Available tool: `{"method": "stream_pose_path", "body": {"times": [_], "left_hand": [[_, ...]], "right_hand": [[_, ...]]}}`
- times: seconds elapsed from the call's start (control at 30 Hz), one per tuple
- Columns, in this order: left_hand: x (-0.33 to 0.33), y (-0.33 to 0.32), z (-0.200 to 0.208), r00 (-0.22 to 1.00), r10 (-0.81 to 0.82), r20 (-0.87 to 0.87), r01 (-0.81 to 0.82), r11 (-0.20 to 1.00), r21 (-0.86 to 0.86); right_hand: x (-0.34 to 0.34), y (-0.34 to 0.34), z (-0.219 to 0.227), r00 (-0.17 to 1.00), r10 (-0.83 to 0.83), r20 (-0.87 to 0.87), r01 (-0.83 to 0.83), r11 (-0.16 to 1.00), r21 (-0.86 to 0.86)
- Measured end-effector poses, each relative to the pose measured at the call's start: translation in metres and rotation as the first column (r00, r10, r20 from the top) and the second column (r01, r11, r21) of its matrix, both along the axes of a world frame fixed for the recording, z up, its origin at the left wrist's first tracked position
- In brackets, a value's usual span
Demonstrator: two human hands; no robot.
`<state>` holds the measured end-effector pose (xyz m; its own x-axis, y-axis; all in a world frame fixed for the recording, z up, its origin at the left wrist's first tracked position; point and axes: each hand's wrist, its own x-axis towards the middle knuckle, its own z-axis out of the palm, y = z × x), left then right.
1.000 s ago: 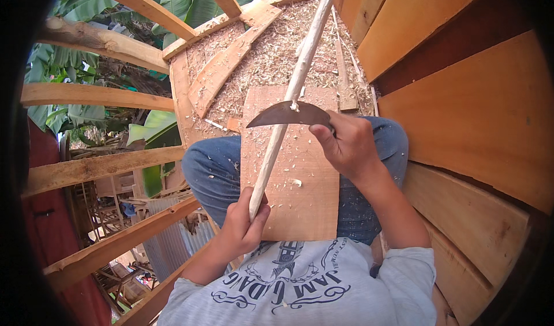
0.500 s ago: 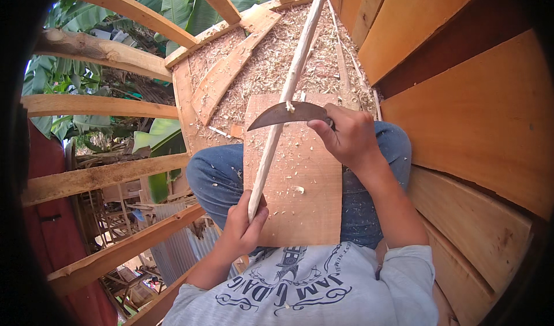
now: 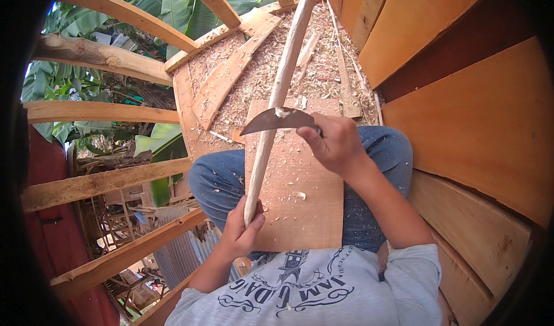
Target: The person sits cross-legged on a wooden platform and uses a curved knife to shave and shape a long, thin piece of wood. They hold the wood with their left hand and repeatedly scrape the surface with the knife, creating wood shavings that fall onto the platform.
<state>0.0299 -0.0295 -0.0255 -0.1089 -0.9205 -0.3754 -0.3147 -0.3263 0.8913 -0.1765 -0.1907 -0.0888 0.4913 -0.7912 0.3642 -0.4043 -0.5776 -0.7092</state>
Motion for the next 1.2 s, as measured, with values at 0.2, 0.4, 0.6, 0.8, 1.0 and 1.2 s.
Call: {"method": "stream_pose_path", "body": {"times": [0.2, 0.4, 0.6, 0.8, 1.0, 1.2], "left_hand": [[-0.006, 0.001, -0.001, 1.0, -0.02, -0.019, 0.016, 0.986, -0.163], [-0.008, -0.007, 0.001, 0.998, 0.046, -0.03, -0.046, 0.999, 0.007], [-0.003, -0.012, 0.005, 0.999, 0.03, -0.045, -0.023, 0.988, 0.152], [0.001, -0.01, -0.005, 0.995, 0.085, -0.053, -0.079, 0.991, 0.105], [0.002, -0.012, -0.004, 0.997, 0.082, -0.015, -0.081, 0.994, 0.077], [0.005, -0.017, -0.011, 1.0, 0.012, -0.012, -0.011, 0.997, 0.082]], "right_hand": [[0.015, 0.023, 0.017, 0.948, 0.317, -0.02, -0.318, 0.943, -0.097], [0.016, 0.012, 0.008, 0.991, 0.114, 0.076, -0.118, 0.992, 0.05], [0.009, -0.013, -0.008, 0.984, -0.088, 0.152, 0.056, 0.978, 0.203], [0.006, -0.043, -0.016, 0.991, -0.078, 0.106, 0.063, 0.988, 0.139], [0.019, -0.055, -0.009, 0.989, -0.051, 0.136, 0.024, 0.981, 0.19], [-0.001, -0.069, -0.032, 0.917, -0.326, 0.229, 0.241, 0.912, 0.333]]}}
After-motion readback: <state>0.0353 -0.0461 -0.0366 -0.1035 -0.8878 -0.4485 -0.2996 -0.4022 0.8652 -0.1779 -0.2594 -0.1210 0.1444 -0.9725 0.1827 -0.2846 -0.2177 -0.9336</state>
